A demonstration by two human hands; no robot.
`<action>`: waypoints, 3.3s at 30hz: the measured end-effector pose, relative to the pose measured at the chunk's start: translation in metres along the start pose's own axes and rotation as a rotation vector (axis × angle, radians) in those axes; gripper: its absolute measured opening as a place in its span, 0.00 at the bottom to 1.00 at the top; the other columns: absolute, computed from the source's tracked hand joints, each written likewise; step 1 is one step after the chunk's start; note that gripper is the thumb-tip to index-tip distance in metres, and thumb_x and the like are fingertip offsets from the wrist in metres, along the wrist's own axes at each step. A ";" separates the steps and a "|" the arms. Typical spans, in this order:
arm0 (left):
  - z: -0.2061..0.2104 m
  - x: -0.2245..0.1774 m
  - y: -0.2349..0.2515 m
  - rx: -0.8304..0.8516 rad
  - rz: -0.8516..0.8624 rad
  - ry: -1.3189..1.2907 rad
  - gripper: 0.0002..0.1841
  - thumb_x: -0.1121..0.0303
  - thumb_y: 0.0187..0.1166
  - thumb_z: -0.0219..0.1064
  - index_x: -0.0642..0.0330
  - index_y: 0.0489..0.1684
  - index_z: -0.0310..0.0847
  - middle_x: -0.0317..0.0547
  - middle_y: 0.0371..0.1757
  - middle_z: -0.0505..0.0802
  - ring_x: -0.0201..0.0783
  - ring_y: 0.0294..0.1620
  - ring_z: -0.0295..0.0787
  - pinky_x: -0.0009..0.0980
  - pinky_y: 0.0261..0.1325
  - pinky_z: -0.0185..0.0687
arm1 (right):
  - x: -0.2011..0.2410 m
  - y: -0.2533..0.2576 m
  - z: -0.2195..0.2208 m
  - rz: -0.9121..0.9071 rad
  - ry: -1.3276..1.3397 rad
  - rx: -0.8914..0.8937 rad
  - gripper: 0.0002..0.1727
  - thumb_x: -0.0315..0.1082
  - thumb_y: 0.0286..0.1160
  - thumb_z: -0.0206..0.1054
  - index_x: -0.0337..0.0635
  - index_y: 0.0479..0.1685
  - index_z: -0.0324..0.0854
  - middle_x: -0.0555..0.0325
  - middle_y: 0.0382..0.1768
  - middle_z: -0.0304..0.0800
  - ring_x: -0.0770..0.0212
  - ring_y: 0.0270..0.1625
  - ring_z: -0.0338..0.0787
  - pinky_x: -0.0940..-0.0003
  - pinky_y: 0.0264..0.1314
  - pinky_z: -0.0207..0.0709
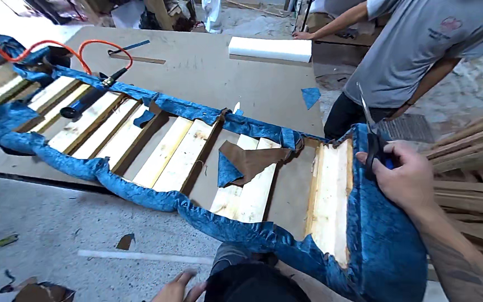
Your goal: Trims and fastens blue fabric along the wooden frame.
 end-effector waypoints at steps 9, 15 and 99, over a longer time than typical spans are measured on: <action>-0.173 -0.269 0.139 -0.687 0.753 0.106 0.39 0.42 0.76 0.73 0.62 0.79 0.73 0.59 0.75 0.83 0.58 0.76 0.80 0.56 0.77 0.76 | 0.016 -0.007 0.002 -0.111 -0.090 -0.105 0.15 0.36 0.69 0.76 0.31 0.39 0.81 0.39 0.48 0.87 0.42 0.48 0.89 0.39 0.49 0.82; -0.183 -0.298 0.184 -0.302 0.596 0.380 0.19 0.57 0.84 0.64 0.60 0.64 0.83 0.57 0.63 0.89 0.59 0.63 0.89 0.60 0.61 0.86 | 0.003 -0.011 -0.004 0.017 -0.171 -0.231 0.14 0.39 0.66 0.77 0.38 0.34 0.83 0.48 0.42 0.88 0.49 0.44 0.89 0.45 0.45 0.82; -0.115 -0.305 0.153 0.511 1.152 0.229 0.34 0.41 0.91 0.49 0.65 0.46 0.91 0.48 0.84 0.79 0.54 0.84 0.73 0.58 0.85 0.67 | 0.071 0.092 0.000 0.001 -0.406 0.506 0.19 0.61 0.60 0.72 0.58 0.30 0.80 0.73 0.28 0.80 0.71 0.29 0.81 0.65 0.27 0.79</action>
Point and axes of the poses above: each hand's wrist, its own y-axis towards the middle knuckle, its own z-axis out of the palm, x = y × z, the point moved 7 cm from there along y, towards the middle knuckle
